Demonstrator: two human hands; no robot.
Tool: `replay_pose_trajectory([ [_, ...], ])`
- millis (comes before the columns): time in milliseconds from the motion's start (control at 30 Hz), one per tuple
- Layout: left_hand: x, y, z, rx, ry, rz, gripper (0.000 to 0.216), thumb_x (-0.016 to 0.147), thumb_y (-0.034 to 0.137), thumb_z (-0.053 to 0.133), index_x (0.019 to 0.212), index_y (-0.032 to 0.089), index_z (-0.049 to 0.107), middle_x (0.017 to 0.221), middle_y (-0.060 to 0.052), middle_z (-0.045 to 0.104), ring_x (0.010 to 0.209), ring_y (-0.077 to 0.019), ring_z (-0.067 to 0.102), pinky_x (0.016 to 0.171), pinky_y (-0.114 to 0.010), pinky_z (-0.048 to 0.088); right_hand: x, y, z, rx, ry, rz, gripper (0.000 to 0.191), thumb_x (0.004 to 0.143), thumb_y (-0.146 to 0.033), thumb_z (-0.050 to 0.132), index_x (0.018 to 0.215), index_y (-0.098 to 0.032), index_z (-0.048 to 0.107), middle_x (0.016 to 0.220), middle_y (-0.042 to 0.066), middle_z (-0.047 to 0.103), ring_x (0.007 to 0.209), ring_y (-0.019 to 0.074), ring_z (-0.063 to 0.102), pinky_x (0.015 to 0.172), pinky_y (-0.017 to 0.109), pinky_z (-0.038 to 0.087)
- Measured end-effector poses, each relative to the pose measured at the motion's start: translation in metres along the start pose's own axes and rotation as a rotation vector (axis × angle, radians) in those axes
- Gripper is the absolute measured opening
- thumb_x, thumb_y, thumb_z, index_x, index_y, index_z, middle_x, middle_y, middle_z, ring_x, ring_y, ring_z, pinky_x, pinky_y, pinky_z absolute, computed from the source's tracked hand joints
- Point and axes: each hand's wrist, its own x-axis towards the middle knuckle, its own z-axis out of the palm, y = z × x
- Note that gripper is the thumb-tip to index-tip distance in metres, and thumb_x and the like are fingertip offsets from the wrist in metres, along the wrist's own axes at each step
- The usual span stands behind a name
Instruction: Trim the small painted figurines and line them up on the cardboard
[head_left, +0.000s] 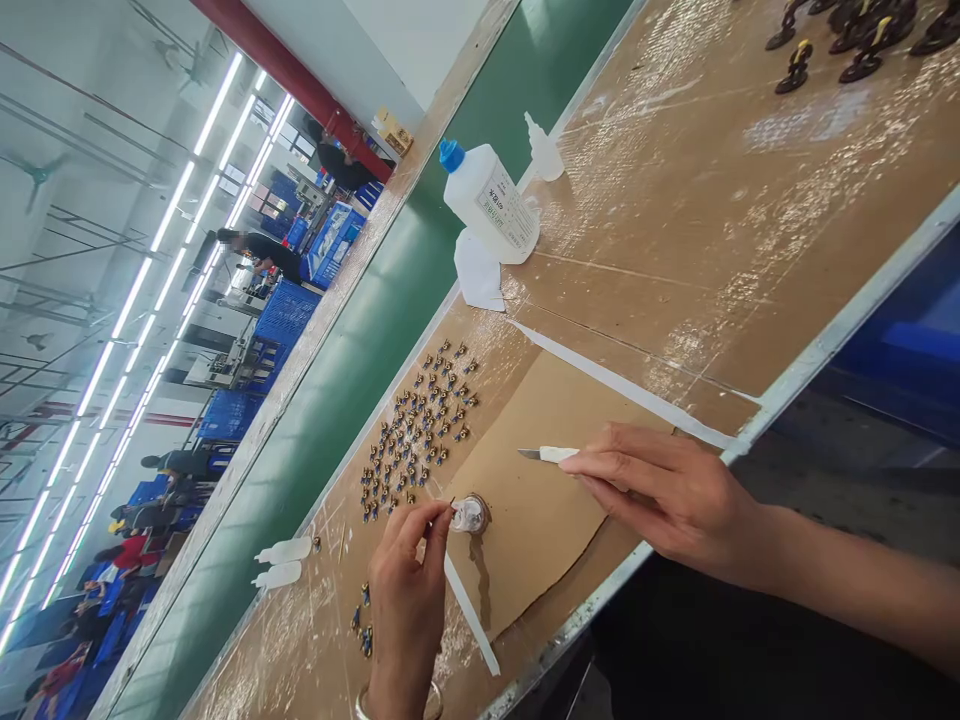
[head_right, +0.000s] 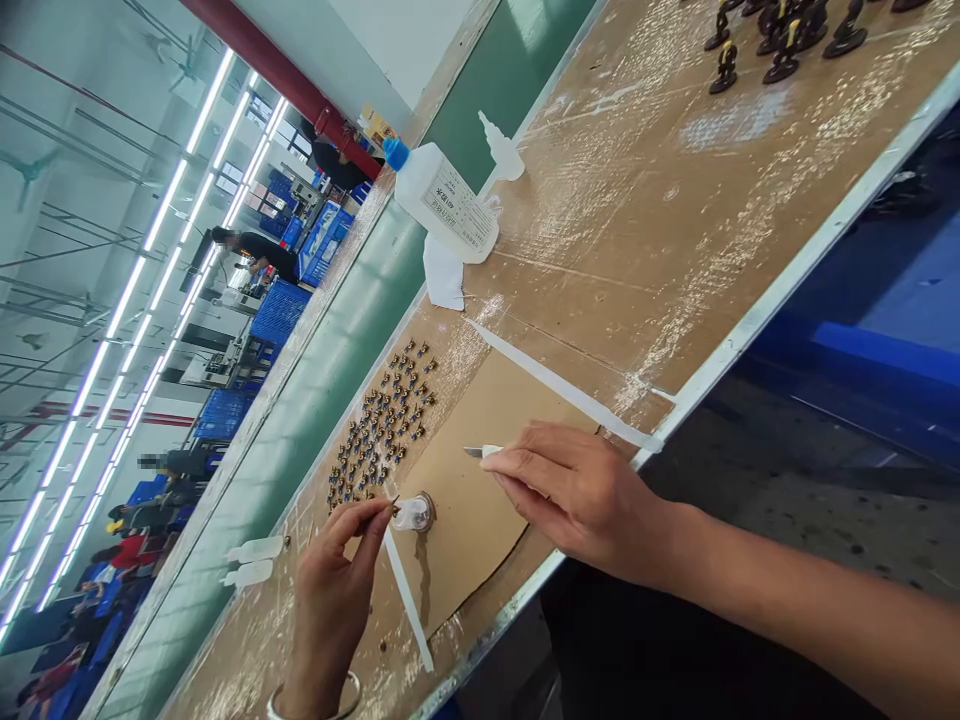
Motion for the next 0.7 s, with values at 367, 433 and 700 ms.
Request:
replay_pose_trajectory([
  [367, 0.0, 0.008, -0.008, -0.005, 0.003, -0.025, 0.018, 0.082, 0.038, 0.058, 0.082, 0.023, 0.068, 0.084, -0.001, 0.066, 0.078, -0.0147, 0.061, 0.073, -0.027, 0.046, 0.004, -0.002, -0.001, -0.01, 0.024, -0.01, 0.026, 0.083, -0.004, 0.056, 0.106, -0.014, 0.059, 0.081, 0.006, 0.063, 0.073, 0.0131, 0.058, 0.067, 0.026, 0.049],
  [433, -0.01, 0.008, -0.016, -0.033, 0.04, -0.099, 0.019, 0.079, 0.041, 0.061, 0.082, 0.024, 0.069, 0.084, 0.0, 0.068, 0.078, -0.0152, 0.062, 0.073, -0.026, 0.046, 0.003, -0.002, -0.002, -0.01, 0.027, -0.008, 0.027, 0.083, -0.004, 0.055, 0.107, -0.015, 0.059, 0.081, 0.005, 0.063, 0.073, 0.0127, 0.059, 0.068, 0.026, 0.049],
  [700, -0.103, -0.026, -0.004, -0.32, 0.551, -0.782, 0.032, 0.054, 0.046, 0.077, 0.076, 0.023, 0.071, 0.074, 0.001, 0.071, 0.076, -0.0163, 0.064, 0.076, -0.025, 0.05, 0.003, -0.005, -0.003, 0.026, -0.039, 0.089, 0.027, 0.083, -0.006, 0.056, 0.105, -0.021, 0.06, 0.081, 0.002, 0.061, 0.073, 0.0131, 0.06, 0.069, 0.026, 0.049],
])
